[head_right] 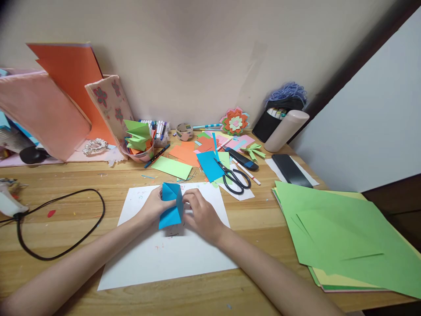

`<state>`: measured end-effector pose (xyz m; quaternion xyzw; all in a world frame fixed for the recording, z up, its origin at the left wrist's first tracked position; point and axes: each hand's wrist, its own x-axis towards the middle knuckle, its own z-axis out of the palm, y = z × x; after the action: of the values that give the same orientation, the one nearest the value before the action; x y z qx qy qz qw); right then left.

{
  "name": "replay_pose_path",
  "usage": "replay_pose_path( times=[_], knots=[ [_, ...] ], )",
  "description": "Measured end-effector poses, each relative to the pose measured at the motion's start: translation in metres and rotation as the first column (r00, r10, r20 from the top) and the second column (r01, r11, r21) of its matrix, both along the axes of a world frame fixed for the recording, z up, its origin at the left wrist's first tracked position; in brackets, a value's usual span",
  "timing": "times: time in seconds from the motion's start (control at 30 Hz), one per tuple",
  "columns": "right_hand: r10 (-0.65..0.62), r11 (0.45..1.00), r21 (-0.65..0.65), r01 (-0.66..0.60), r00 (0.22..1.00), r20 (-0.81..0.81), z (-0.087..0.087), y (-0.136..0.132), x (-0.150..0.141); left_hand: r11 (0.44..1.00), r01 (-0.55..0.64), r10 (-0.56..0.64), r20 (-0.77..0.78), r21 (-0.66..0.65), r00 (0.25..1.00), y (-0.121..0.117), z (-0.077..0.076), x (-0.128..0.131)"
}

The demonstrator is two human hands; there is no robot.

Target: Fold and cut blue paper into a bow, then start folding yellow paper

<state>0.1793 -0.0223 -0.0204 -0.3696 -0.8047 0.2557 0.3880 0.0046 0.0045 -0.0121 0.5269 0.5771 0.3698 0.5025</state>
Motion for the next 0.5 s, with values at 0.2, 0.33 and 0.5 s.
replay_pose_path(
  times=[0.2,0.33,0.5],
  knots=[
    [-0.110,0.993,0.040,0.107,0.990,0.084,0.0042,0.0012,-0.0009,0.991,0.096,-0.072,0.242,-0.089,0.968,-0.0038,0.0030,0.0036],
    [-0.110,0.994,0.018,0.109,0.993,0.048,0.0069,0.0019,-0.0009,0.983,0.088,-0.011,0.421,-0.162,0.907,-0.0062,0.0042,0.0055],
    [-0.071,0.997,-0.015,0.071,0.997,-0.003,0.0072,0.0008,-0.0019,0.978,0.063,0.034,0.445,-0.201,0.895,-0.0054,-0.0010,0.0047]
  ],
)
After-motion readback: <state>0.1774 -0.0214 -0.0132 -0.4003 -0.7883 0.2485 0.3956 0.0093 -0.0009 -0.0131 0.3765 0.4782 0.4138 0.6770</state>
